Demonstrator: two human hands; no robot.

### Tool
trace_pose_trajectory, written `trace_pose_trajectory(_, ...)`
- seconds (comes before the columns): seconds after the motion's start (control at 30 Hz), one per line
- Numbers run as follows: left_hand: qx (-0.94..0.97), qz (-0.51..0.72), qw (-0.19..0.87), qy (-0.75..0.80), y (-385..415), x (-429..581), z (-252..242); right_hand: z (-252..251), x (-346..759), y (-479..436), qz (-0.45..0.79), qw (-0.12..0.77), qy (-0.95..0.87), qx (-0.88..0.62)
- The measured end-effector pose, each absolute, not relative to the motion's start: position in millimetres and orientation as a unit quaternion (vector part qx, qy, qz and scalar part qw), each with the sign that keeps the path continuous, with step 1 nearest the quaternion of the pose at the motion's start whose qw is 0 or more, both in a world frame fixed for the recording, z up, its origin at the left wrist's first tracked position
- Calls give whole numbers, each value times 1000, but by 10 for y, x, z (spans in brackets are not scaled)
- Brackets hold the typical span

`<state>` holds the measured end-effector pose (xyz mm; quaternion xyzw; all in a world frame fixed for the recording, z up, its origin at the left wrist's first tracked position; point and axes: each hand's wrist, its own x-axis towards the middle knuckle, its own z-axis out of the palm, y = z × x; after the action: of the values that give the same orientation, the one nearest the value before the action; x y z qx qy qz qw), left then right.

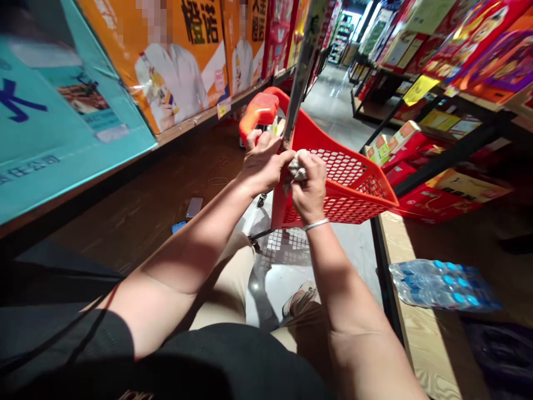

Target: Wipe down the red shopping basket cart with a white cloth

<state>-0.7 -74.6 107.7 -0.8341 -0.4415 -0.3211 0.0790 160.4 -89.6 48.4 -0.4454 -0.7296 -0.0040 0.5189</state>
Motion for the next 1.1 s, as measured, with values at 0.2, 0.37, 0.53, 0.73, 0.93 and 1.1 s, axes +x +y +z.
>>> trace_pose_trajectory(0.2,-825,-329,96,-449,-686,4,1023,-664,1474,-1013,-6,455,-726,-516)
trace_pose_trajectory(0.37,-826,-333,78,-447,-668,-18,1001,-1179,1476,-1195,63,327,-748,-574)
trace_pose_trajectory(0.53,-828,-325,78,-450,-657,-36,1038,-593,1481,-1102,50,335,-763,-550)
trace_pose_trajectory(0.73,-828,-315,108,-450,-733,-35,1100,-170,1367,-819,-53,431,-740,-514)
trace_pose_trajectory(0.93,-823,-325,123,-450,-766,-75,1081,-1030,1391,-1141,-104,225,-838,-486)
trace_pose_trajectory(1.1,-828,-318,118,-447,-746,-100,1074,-918,1456,-1191,-215,295,-833,-415)
